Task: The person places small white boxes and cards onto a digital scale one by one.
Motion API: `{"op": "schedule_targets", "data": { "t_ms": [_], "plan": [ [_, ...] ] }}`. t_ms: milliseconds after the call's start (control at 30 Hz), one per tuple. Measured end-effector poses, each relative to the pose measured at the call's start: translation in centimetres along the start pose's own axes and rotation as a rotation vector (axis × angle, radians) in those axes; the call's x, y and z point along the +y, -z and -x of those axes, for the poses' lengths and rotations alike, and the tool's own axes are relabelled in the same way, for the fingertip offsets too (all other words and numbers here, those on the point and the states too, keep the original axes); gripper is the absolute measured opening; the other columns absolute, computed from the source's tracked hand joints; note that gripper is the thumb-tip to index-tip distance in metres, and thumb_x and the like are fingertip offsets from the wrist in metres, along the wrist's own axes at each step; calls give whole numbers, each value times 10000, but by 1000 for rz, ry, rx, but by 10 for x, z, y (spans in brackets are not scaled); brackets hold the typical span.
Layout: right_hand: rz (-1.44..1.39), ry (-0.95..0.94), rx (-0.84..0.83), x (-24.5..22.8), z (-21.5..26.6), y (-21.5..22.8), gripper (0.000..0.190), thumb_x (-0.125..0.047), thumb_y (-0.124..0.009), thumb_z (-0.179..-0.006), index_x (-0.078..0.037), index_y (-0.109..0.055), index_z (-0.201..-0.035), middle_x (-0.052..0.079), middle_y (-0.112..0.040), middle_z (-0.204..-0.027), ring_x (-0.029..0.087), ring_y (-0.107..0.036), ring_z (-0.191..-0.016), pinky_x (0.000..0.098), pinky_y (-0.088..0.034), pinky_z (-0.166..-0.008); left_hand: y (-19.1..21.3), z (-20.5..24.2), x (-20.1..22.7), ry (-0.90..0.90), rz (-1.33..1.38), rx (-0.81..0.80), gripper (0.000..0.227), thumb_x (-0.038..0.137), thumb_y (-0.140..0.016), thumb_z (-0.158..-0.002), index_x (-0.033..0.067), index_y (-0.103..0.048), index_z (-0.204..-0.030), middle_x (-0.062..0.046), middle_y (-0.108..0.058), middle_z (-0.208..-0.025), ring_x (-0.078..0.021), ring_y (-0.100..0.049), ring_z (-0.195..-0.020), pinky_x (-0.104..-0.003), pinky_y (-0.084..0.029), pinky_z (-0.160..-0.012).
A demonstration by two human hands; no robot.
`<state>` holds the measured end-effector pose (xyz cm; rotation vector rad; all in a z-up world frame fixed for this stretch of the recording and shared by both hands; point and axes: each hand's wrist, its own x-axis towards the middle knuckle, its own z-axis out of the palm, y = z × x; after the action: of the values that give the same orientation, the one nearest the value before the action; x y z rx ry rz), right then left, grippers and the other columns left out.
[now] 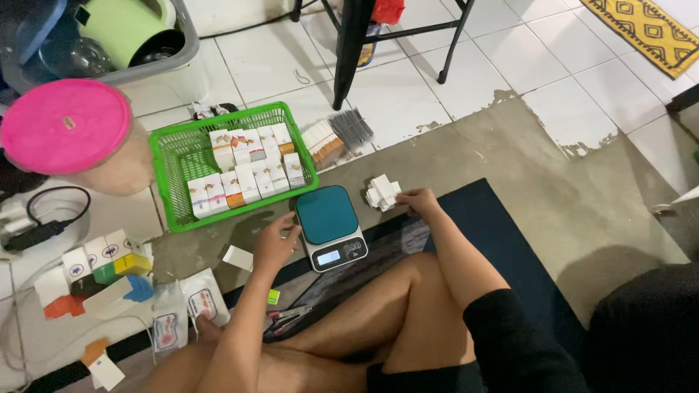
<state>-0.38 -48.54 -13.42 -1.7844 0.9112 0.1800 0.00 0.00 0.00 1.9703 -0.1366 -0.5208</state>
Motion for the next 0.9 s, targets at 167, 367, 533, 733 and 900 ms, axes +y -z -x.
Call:
{"op": "schedule_targets", "data": {
  "t_ms": [167,367,533,733,900],
  "plan": [
    [-29,-40,-28,-8,10,-3,382,-195,-890,-831,-43,-760,-1156,112,-789,-950,129,-610,-592,275,-633,-573,0,-2,0,20,13,28,469,234,-636,-1027,32,-577,-1447,-269,-660,-1296,-278,-774,-791,-395,-621,-706],
    [119,-18,73,-14,19,-2,545,-400,-844,-863,6,-732,-1208,211,-752,-1069,308,-676,-802,445,-671,-627,11,-1,18,15,53,39,438,205,-652,-1014,13,-607,-1404,-276,-676,-1256,-269,-764,-688,-350,-631,-577],
    [436,254,187,-29,43,-14,479,-425,-740,-940,-10,-765,-1179,204,-777,-1023,415,-729,-1016,546,-600,-819,64,17,45,-90,206,184,433,240,-685,-979,52,-651,-1367,-230,-709,-1196,-280,-744,-667,-313,-622,-566],
    [518,818,34,-78,130,-138,278,-78,-639,-877,-118,-785,-1110,163,-787,-966,415,-739,-872,508,-594,-773,124,50,57,-242,520,338,292,136,-602,-1047,55,-629,-1327,-144,-703,-1113,-183,-719,-673,-255,-603,-566],
    [927,1243,-87,-87,228,-253,390,-277,-821,-848,-114,-709,-1183,134,-728,-1059,314,-716,-1040,461,-541,-910,135,59,65,-260,642,395,236,149,-581,-1048,84,-654,-1263,-109,-714,-1043,-208,-738,-653,-238,-606,-530]
  ]
}}
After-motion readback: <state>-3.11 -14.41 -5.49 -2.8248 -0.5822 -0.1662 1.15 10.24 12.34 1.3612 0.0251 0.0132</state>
